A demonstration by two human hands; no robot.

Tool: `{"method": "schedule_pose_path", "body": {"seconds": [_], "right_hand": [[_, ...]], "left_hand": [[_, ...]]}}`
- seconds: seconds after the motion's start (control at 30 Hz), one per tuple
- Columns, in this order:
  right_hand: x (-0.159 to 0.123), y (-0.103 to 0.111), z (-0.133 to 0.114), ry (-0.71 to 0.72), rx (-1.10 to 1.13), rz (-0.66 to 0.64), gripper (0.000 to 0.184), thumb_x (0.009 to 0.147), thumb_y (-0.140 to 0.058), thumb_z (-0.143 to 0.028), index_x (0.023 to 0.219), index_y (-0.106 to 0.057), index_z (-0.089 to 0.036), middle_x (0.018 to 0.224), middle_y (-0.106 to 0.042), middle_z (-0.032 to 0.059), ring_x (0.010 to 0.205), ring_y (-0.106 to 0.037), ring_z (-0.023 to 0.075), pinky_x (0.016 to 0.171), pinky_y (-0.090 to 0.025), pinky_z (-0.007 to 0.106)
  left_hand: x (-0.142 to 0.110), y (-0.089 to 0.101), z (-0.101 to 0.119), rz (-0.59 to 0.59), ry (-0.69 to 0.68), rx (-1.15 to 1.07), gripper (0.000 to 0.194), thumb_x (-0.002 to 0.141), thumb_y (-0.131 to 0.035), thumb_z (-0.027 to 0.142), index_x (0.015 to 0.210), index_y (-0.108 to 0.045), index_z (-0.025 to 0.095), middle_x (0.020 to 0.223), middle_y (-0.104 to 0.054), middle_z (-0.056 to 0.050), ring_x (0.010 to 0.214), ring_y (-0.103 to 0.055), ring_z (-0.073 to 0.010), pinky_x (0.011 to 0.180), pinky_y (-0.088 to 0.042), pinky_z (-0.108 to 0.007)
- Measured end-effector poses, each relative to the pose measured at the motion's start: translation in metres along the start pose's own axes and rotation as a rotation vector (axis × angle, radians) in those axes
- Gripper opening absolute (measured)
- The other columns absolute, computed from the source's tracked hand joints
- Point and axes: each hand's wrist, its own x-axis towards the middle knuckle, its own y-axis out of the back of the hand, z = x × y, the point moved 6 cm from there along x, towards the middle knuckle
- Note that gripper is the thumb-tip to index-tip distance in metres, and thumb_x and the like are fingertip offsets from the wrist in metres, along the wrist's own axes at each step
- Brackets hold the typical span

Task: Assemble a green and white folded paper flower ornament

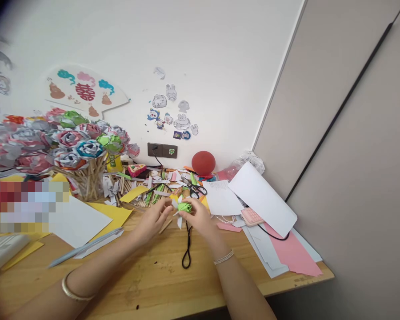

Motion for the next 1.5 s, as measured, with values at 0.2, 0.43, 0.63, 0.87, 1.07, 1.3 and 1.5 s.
{"method": "schedule_pose_path", "body": {"seconds": [0.2,0.43,0.63,0.87,1.07,1.3,1.5], "right_hand": [[0.000,-0.003,0.005,-0.049,0.010,0.003,0.027,0.081,-0.053,-0.040,0.097,-0.055,-0.019,0.093,-0.060,0.0042,0.085,-0.057,0.0182,0.074,-0.046,0.030],[-0.003,-0.004,-0.004,0.049,-0.105,0.004,0.042,0.073,-0.064,-0.034,0.111,-0.051,-0.022,0.112,-0.053,0.0068,0.103,-0.051,0.0212,0.083,-0.044,0.032],[-0.001,0.001,-0.007,0.085,-0.115,0.024,0.030,0.073,-0.065,-0.033,0.099,-0.058,-0.020,0.099,-0.057,0.0062,0.094,-0.055,0.0205,0.080,-0.045,0.032],[-0.004,-0.002,-0.020,0.197,-0.188,-0.046,0.037,0.078,-0.060,-0.032,0.113,-0.053,-0.025,0.109,-0.050,0.0061,0.106,-0.048,0.0206,0.092,-0.037,0.034],[-0.007,-0.003,-0.032,0.284,-0.218,-0.055,0.025,0.080,-0.058,-0.036,0.102,-0.061,-0.025,0.106,-0.052,0.0061,0.102,-0.049,0.0202,0.090,-0.039,0.034],[-0.006,0.000,-0.033,0.256,-0.173,-0.023,0.021,0.081,-0.056,-0.037,0.096,-0.064,-0.025,0.095,-0.058,0.0051,0.095,-0.053,0.0203,0.085,-0.042,0.034],[-0.007,-0.001,-0.034,0.260,-0.165,-0.020,0.019,0.080,-0.057,-0.035,0.095,-0.064,-0.025,0.097,-0.057,0.0055,0.096,-0.053,0.0208,0.086,-0.041,0.035]], "left_hand": [[-0.004,-0.003,0.016,0.027,-0.224,0.144,0.019,0.087,-0.038,0.030,0.091,-0.053,0.019,0.091,-0.060,-0.007,0.076,-0.057,-0.0177,0.066,-0.043,-0.026],[-0.003,-0.007,0.010,0.051,-0.126,0.027,0.024,0.088,-0.034,0.024,0.066,-0.045,0.019,0.063,-0.049,0.001,0.059,-0.046,-0.0137,0.055,-0.036,-0.024],[-0.003,-0.003,0.010,0.041,-0.092,-0.066,0.026,0.088,-0.034,0.026,0.063,-0.039,0.020,0.061,-0.042,0.003,0.058,-0.042,-0.0128,0.055,-0.032,-0.023],[-0.001,-0.003,0.010,0.009,-0.037,-0.182,0.026,0.086,-0.037,0.029,0.062,-0.041,0.019,0.058,-0.043,0.003,0.055,-0.040,-0.0127,0.052,-0.031,-0.022],[0.001,-0.004,0.010,-0.028,0.010,-0.248,0.028,0.085,-0.037,0.031,0.060,-0.041,0.019,0.057,-0.044,0.003,0.055,-0.041,-0.0131,0.051,-0.031,-0.022],[0.002,0.002,0.012,-0.011,0.037,-0.355,0.030,0.083,-0.042,0.031,0.057,-0.043,0.018,0.055,-0.046,0.003,0.055,-0.043,-0.0122,0.052,-0.035,-0.022],[0.005,-0.002,-0.005,-0.036,0.139,-0.643,0.024,0.085,-0.041,0.035,0.076,-0.052,0.017,0.060,-0.052,0.002,0.055,-0.051,-0.0120,0.056,-0.045,-0.025]]}}
